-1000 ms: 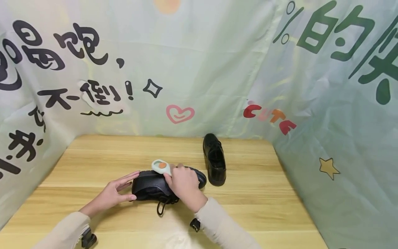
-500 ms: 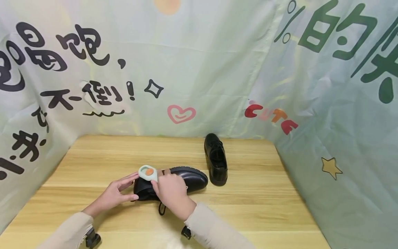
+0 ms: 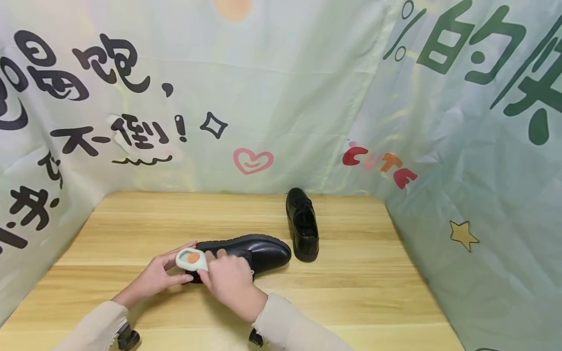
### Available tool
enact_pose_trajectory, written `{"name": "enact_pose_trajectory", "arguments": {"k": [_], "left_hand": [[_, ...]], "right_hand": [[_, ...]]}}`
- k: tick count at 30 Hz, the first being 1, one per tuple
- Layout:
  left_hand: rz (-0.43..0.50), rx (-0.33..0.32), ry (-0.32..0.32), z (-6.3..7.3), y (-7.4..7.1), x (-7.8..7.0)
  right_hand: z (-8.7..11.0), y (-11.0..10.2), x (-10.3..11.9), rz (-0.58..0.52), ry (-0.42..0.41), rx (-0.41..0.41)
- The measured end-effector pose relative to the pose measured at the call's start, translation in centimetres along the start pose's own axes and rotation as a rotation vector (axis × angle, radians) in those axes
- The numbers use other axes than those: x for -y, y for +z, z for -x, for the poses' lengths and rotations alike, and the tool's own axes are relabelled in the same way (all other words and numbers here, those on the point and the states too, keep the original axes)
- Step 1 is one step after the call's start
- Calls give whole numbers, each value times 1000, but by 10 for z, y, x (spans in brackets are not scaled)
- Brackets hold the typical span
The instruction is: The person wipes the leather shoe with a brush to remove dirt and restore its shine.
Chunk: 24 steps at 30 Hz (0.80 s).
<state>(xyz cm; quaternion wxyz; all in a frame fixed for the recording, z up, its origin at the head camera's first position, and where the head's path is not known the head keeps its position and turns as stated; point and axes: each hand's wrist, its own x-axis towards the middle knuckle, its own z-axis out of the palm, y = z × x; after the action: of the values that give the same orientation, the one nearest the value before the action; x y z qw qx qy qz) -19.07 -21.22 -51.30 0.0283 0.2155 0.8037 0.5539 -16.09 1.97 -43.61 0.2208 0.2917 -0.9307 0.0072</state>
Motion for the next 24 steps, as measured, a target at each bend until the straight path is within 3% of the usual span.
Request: {"name": "enact_pose_trajectory", "arguments": {"k": [6, 15, 20, 24], "left_hand": [[-21, 26, 28, -1, -2, -3], [-54, 33, 8, -3, -6, -4], [-56, 30, -4, -5, -5, -3], [-44, 19, -5, -5, -4, -4]], "right_hand": [[7, 0, -37, -25, 152, -32], [23, -2, -88, -23, 244, -100], [30, -2, -99, -8, 309, -135], [32, 0, -93, -24, 263, -150]]}}
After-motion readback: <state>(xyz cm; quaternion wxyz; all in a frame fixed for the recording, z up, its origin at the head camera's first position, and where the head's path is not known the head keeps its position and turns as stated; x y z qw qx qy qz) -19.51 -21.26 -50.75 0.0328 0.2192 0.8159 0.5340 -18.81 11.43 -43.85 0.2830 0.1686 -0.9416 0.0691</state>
